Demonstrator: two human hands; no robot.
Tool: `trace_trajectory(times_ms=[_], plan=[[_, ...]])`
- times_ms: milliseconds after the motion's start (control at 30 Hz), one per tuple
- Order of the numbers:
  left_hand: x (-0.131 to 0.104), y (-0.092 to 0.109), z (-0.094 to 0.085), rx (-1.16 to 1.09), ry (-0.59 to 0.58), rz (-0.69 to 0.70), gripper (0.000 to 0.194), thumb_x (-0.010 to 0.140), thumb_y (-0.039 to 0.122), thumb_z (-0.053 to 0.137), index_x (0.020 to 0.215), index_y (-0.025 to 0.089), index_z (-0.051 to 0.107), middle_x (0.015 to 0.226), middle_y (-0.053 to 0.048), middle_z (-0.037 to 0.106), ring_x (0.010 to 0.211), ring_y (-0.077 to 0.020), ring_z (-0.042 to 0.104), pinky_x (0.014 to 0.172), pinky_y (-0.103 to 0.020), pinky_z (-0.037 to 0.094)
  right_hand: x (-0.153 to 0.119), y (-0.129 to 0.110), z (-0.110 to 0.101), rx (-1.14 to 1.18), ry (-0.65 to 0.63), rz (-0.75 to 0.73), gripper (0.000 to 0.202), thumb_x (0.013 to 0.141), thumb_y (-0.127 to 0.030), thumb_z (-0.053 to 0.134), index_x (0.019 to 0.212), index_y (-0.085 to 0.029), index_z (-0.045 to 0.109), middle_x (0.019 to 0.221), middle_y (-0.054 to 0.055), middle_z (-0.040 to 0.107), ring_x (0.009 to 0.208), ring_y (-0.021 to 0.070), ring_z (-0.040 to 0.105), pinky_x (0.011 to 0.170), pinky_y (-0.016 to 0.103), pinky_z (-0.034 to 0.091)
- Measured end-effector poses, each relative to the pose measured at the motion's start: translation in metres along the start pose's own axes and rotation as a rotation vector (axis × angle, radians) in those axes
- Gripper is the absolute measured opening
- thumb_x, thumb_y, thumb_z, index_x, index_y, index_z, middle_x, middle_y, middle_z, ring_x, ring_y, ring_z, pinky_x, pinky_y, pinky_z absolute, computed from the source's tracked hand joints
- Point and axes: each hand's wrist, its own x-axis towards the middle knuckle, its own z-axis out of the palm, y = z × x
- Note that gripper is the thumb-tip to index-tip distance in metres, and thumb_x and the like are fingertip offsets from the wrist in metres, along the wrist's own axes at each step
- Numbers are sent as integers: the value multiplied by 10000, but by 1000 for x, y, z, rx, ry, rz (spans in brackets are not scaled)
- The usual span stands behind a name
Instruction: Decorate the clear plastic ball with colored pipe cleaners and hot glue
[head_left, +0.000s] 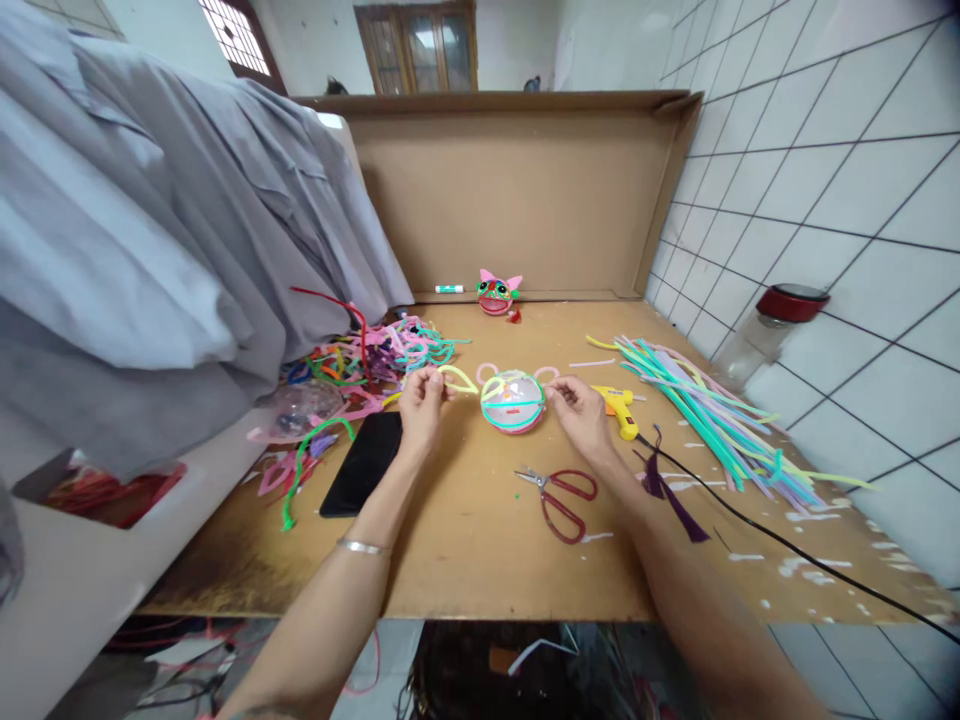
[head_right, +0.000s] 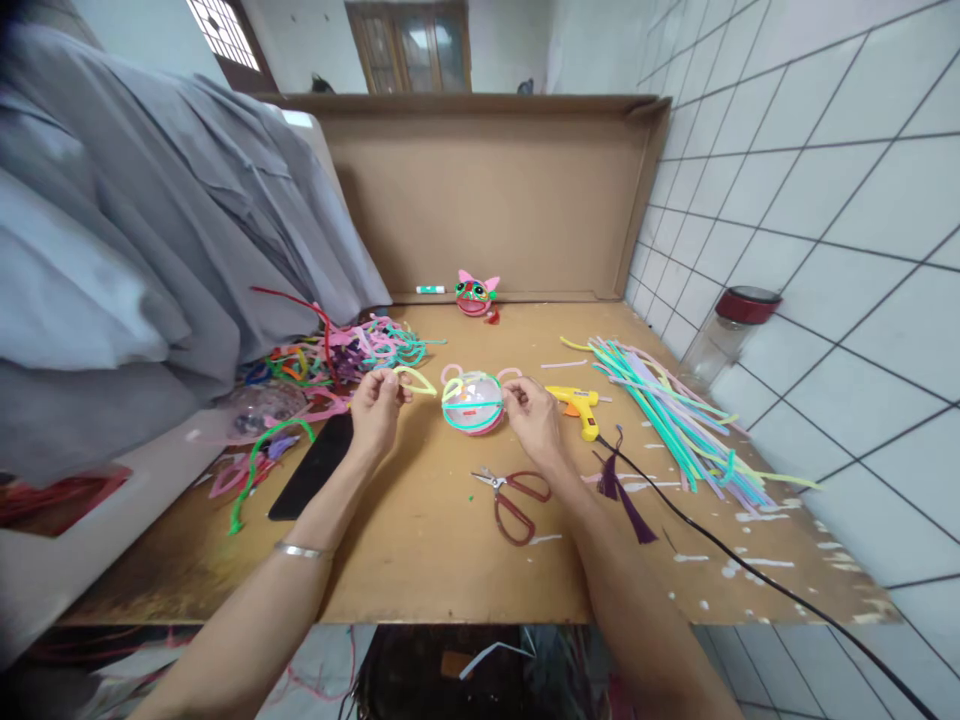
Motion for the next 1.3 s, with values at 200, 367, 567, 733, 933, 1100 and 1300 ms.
trace_trajectory(times_ms=[200,367,567,733,933,1100,1300], plan=[[-14,19,19,-360,-226,-277,451,619,464,888,812,187,589,808,16,695,631,-68,645,636,-182,557,-7,-17,7,258,-66,-27,241,740,-368,707,924,-212,706,797,18,700,694,150,626,643,273,510],[-29,17,29,-361,-344,-353,420,668,454,866,834,186,589,818,3,709,662,-94,678,677,-221,589,-14,-27,15,339,-86,-33,196,745,-349,722,897,-227,743,797,23,739,727,168,667,706,303,547],[-34,11,27,72,-311,-39,382,802,549,708,930,200,619,976,-66,713,932,-197,681,862,-352,547,-1,-17,6,485,12,141,229,691,-398,757,813,-209,715,821,30,742,702,166,675,705,320,559],[-26,12,34,740,-322,356,507,878,519,602,1285,217,576,1366,-140,604,1310,-308,484,1100,-514,355,14,-2,-12,565,140,264,337,592,-413,813,809,-201,666,730,16,721,650,148,675,664,288,530],[-21,11,51,1040,-506,357,512,933,498,487,1355,219,567,1427,-143,580,1390,-363,391,1068,-551,329,14,10,-10,525,53,366,330,546,-425,806,722,-203,637,636,-25,637,559,106,570,558,246,454],[-27,14,47,1032,-511,335,499,913,511,517,1312,222,596,1392,-140,602,1372,-348,415,1059,-527,314,13,14,-9,502,-59,396,307,523,-410,808,687,-204,649,613,-33,599,569,102,516,579,258,436],[-40,13,43,941,-451,343,658,806,592,653,1338,217,558,1302,-138,625,1276,-339,470,1027,-483,354,10,8,-13,501,-270,470,285,500,-330,827,699,-187,680,637,-22,639,605,108,558,633,265,451]])
